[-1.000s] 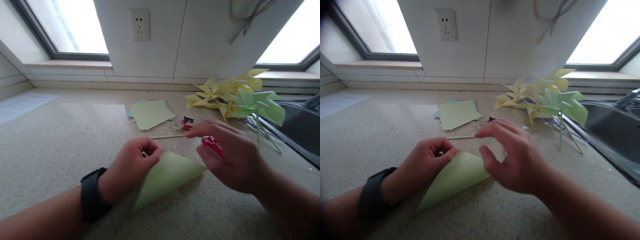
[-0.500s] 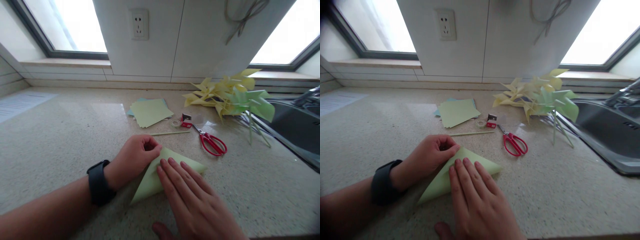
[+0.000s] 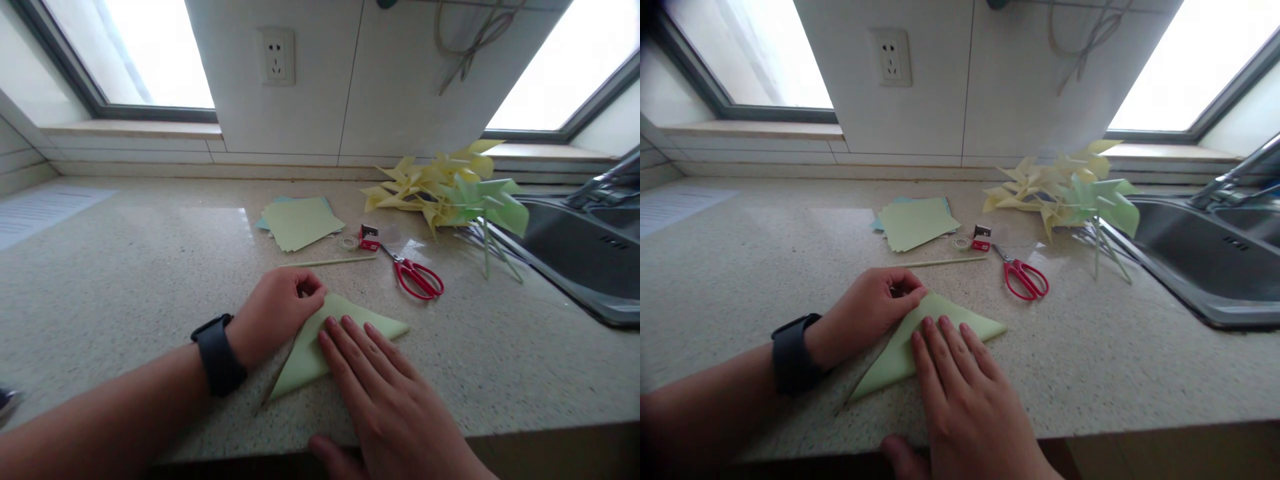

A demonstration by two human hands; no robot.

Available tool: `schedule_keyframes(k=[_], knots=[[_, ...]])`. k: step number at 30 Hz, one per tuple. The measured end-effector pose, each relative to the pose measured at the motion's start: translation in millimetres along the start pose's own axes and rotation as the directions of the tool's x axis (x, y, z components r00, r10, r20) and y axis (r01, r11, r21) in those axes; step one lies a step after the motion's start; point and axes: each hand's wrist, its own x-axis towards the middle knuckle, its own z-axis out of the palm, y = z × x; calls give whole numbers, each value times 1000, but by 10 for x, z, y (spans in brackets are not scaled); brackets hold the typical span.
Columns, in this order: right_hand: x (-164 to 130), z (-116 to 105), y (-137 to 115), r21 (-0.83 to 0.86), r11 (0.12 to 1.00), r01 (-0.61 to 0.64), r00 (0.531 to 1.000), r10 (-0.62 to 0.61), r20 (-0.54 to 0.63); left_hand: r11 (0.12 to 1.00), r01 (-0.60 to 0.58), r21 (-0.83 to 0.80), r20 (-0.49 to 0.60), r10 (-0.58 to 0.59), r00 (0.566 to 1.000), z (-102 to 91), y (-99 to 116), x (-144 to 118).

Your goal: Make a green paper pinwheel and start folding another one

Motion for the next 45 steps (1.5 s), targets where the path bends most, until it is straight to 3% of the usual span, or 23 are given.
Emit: schedule_keyframes(k=[5, 11, 19, 27, 29, 31, 33, 34, 35, 36, 38, 40, 41, 43, 45], knots=[[8, -23, -15, 4, 1000, -20, 999, 20, 29, 985, -67, 159, -53, 76, 996, -30, -36, -6], [2, -44, -32, 7, 999, -36, 999, 36, 28, 997, -57, 52, 37, 55, 998, -64, -66, 33], [-42, -20, -20, 49, 997, -64, 998, 63, 27, 1000, 12, -23, 54, -11, 998, -71, -36, 36], [-28, -122, -54, 37, 998, -46, 997, 48, -63, 953, 126, -275, 65, -112, 992, -92, -41, 46], [-68, -166, -31, 89, 989, -119, 978, 132, -158, 914, 135, -383, 40, -130, 991, -94, -39, 47], [-127, -180, 29, 216, 939, -266, 904, 321, -282, 866, 127, -483, 5, -142, 990, -95, -25, 46], [-170, -164, 113, 439, 798, -414, 758, 569, -319, 831, 100, -547, -35, -142, 989, -91, 1, 40], [-174, -151, 152, 579, 674, -458, 678, 687, -263, 813, 79, -577, -58, -138, 989, -85, 18, 32], [-162, -140, 182, 718, 522, -461, 630, 762, -150, 790, 53, -611, -84, -132, 988, -74, 37, 20], [-135, -132, 198, 831, 356, -426, 614, 789, -24, 758, 26, -651, -107, -126, 986, -59, 58, 3], [-42, -131, 184, 951, 36, -307, 655, 733, 183, 669, -18, -743, -137, -126, 982, -15, 102, -46], [73, -141, 121, 959, -195, -207, 722, 631, 285, 579, -31, -815, -139, -143, 980, 43, 147, -107], [126, -144, 84, 935, -309, -176, 708, 620, 339, 550, -30, -835, -137, -155, 978, 72, 168, -137], [208, -140, 27, 884, -448, -136, 675, 611, 414, 510, -27, -860, -131, -170, 977, 124, 202, -189], [253, -120, 9, 856, -504, -114, 638, 624, 452, 492, -21, -871, -126, -182, 975, 158, 222, -219]])
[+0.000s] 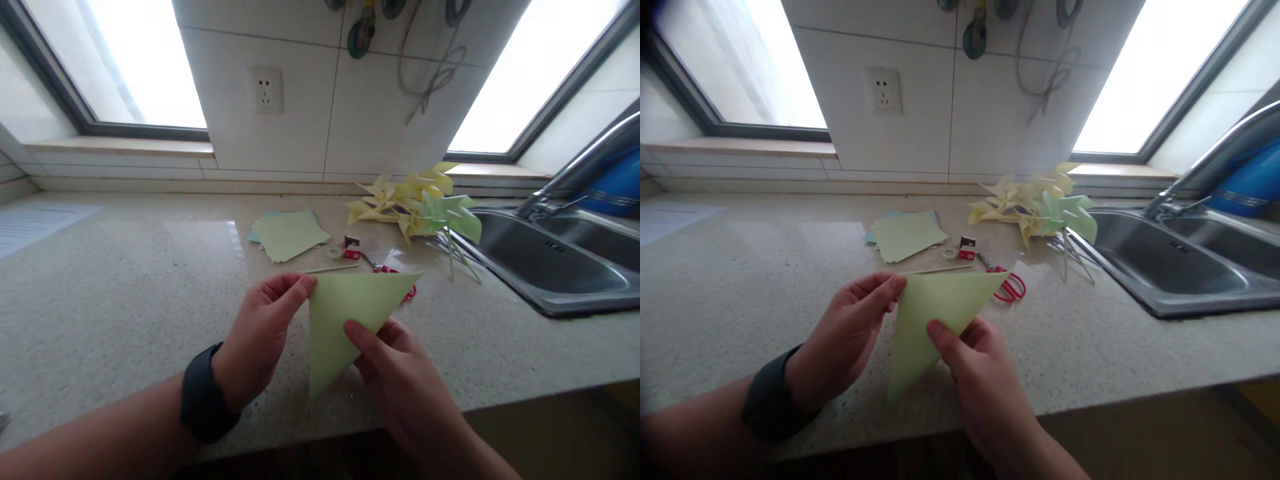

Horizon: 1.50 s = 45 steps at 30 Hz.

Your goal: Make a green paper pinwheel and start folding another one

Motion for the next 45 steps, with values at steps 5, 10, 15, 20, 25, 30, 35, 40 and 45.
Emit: schedule_keyframes(k=[5, 10, 15, 20, 25, 30, 35, 40, 45], knots=[[79, -38, 33, 50, 998, -31, 999, 33, -43, 1000, 10, -1, -43, -10, 999, 7, -19, -7], [83, -61, 34, 20, 998, -54, 998, 54, -18, 1000, 11, -24, -77, -13, 997, -1, -16, 4], [68, -77, 10, -130, 983, -129, 989, 138, 60, 1000, -22, -11, -93, 21, 995, -11, 0, 34], [97, -96, 8, -190, 975, -117, 993, 121, 8, 999, -39, 17, -124, 41, 991, -27, 24, 71], [115, -92, -19, -282, 952, -121, 989, 139, 42, 999, -35, 6, -144, 36, 989, -50, 35, 97], [116, -61, -29, -314, 943, -113, 992, 126, 24, 998, -58, -21, -154, 54, 987, -56, 47, 122], [116, -30, -47, -315, 941, -121, 985, 154, 80, 997, -63, -38, -151, 57, 987, -57, 51, 132], [126, 19, -61, -349, 925, -150, 978, 190, 85, 995, -72, -63, -154, 61, 986, -54, 71, 144], [108, 3, -21, -345, 931, -119, 990, 139, 33, 997, -73, -36, -179, 66, 982, -50, 87, 133]])
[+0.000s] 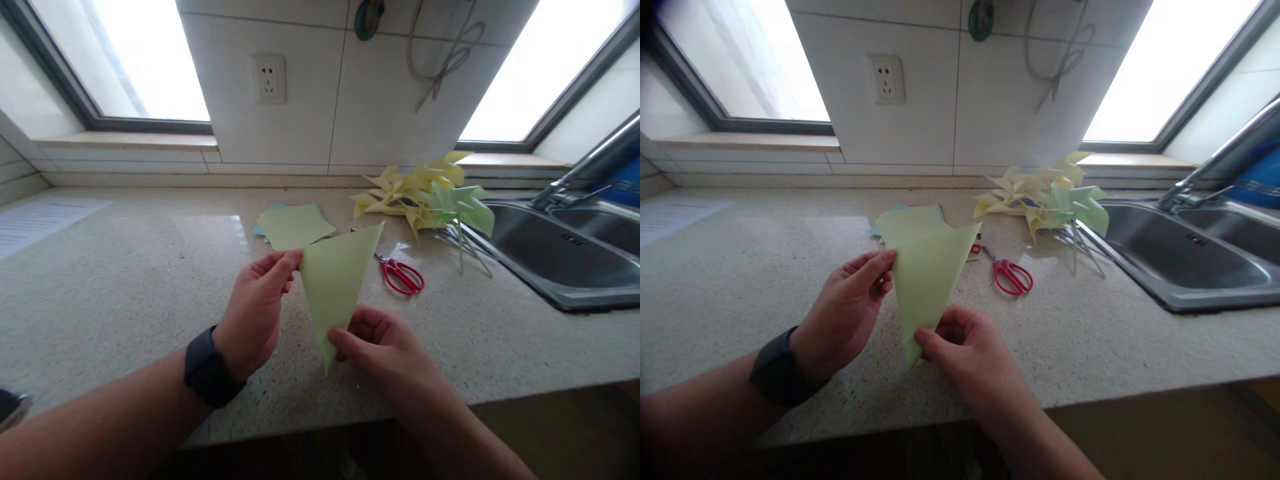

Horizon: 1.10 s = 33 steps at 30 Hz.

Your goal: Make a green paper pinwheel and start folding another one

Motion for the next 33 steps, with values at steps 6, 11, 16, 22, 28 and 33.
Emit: schedule_keyframes(k=[6, 11, 16, 22, 28, 33], knots=[[-36, -12, 57, 8, 999, 35, 999, -35, -7, 1000, 9, 14, 0, -9, 1000, 4, 5, -8], [-39, -28, 59, -9, 998, 55, 998, -55, -17, 999, -10, 36, 20, 9, 1000, -1, 11, -20], [-14, -71, -34, 152, 984, 89, 994, -98, 47, 998, -22, 53, 126, 15, 992, 21, 13, -119], [3, -42, -98, 361, 908, 211, 973, -161, -164, 993, -34, 112, 178, 14, 984, 88, 7, -275], [-51, -94, -74, 339, 915, 219, 964, -149, -222, 965, -130, 227, 185, 88, 979, 86, 38, -363], [-136, -146, -89, 245, 945, 215, 951, -146, -274, 913, -208, 352, 243, 126, 962, 32, 30, -382]])
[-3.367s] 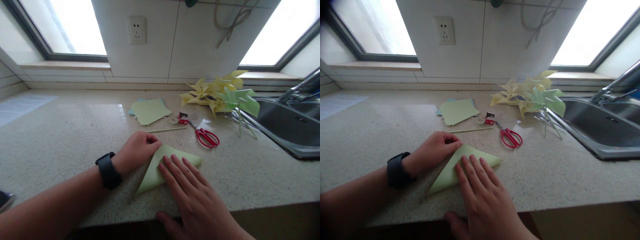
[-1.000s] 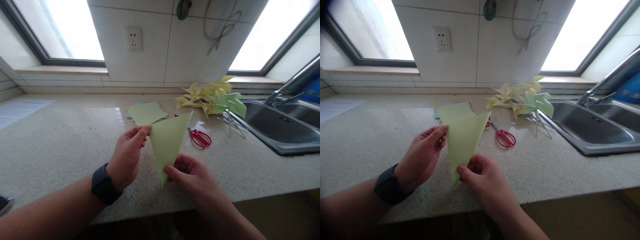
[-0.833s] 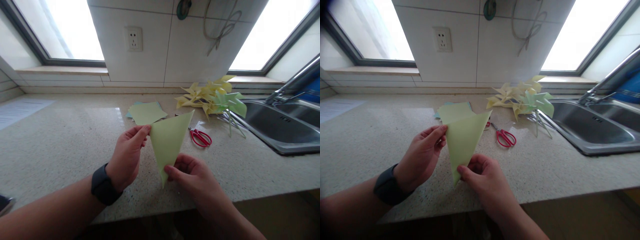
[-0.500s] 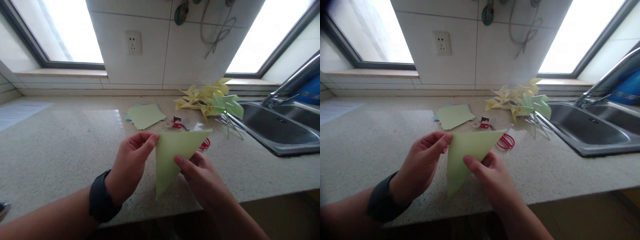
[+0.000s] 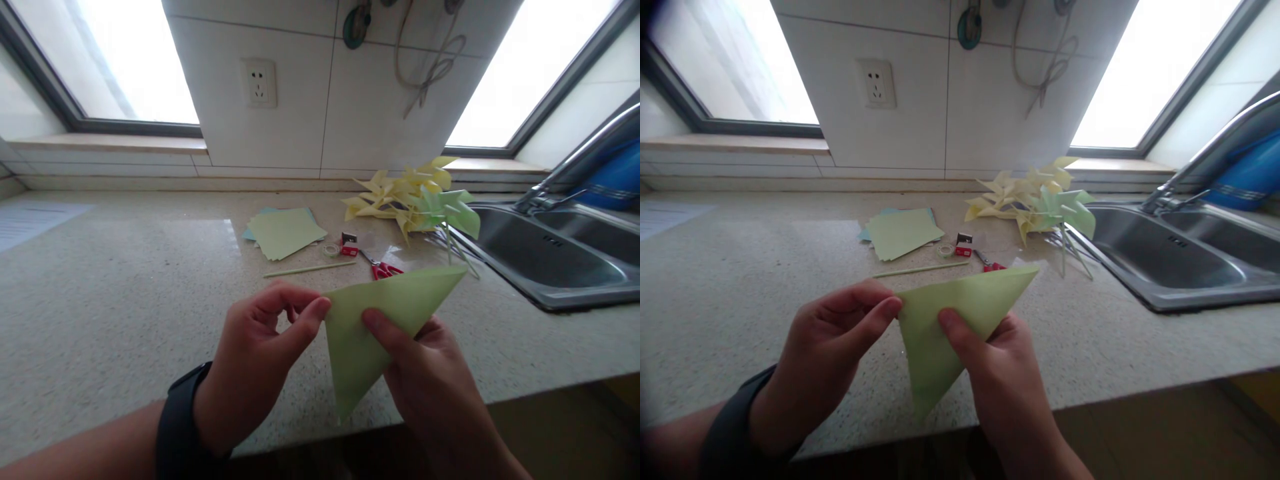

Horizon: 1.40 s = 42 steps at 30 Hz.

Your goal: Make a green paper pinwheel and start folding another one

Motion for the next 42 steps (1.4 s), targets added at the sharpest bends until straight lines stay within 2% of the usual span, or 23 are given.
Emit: schedule_keyframes(k=[10, 12, 14, 16, 18, 20, 22, 26, 31, 36, 40, 42], knots=[[-51, -128, 28, -20, 1000, -3, 999, 4, 35, 998, -23, 58, 23, 21, 1000, -3, 3, -39], [-52, -124, 7, -33, 999, -8, 999, 9, 30, 999, -13, 52, 26, 12, 1000, -12, 3, -27], [-58, -110, -29, -66, 998, -23, 999, 25, 37, 999, 38, 31, 82, -40, 996, -26, 10, 2], [-70, -95, -72, -120, 991, -52, 996, 61, 70, 992, 129, 16, 217, -129, 968, -41, 25, 42], [-82, -90, -110, -173, 982, -79, 989, 99, 112, 978, 203, 43, 372, -204, 906, -53, 42, 84], [-89, -103, -131, -212, 973, -96, 983, 126, 135, 971, 215, 102, 480, -238, 845, -59, 53, 114], [-89, -135, -136, -232, 967, -102, 980, 137, 141, 969, 186, 162, 540, -244, 805, -59, 47, 126], [-83, -217, -125, -251, 961, -115, 972, 161, 170, 964, 134, 229, 554, -243, 796, -53, -29, 103], [-57, -260, -142, -190, 974, -120, 976, 151, 158, 961, 163, 222, 538, -260, 802, -45, -128, 63], [9, -307, -198, -109, 994, -17, 999, 22, 46, 955, 180, 235, 563, -285, 776, -35, -167, 49], [40, -358, -250, -88, 995, 45, 997, -50, -58, 944, 184, 273, 603, -317, 732, -48, -203, 49], [46, -366, -268, -86, 995, 59, 994, -67, -85, 942, 186, 278, 605, -323, 728, -54, -219, 50]])
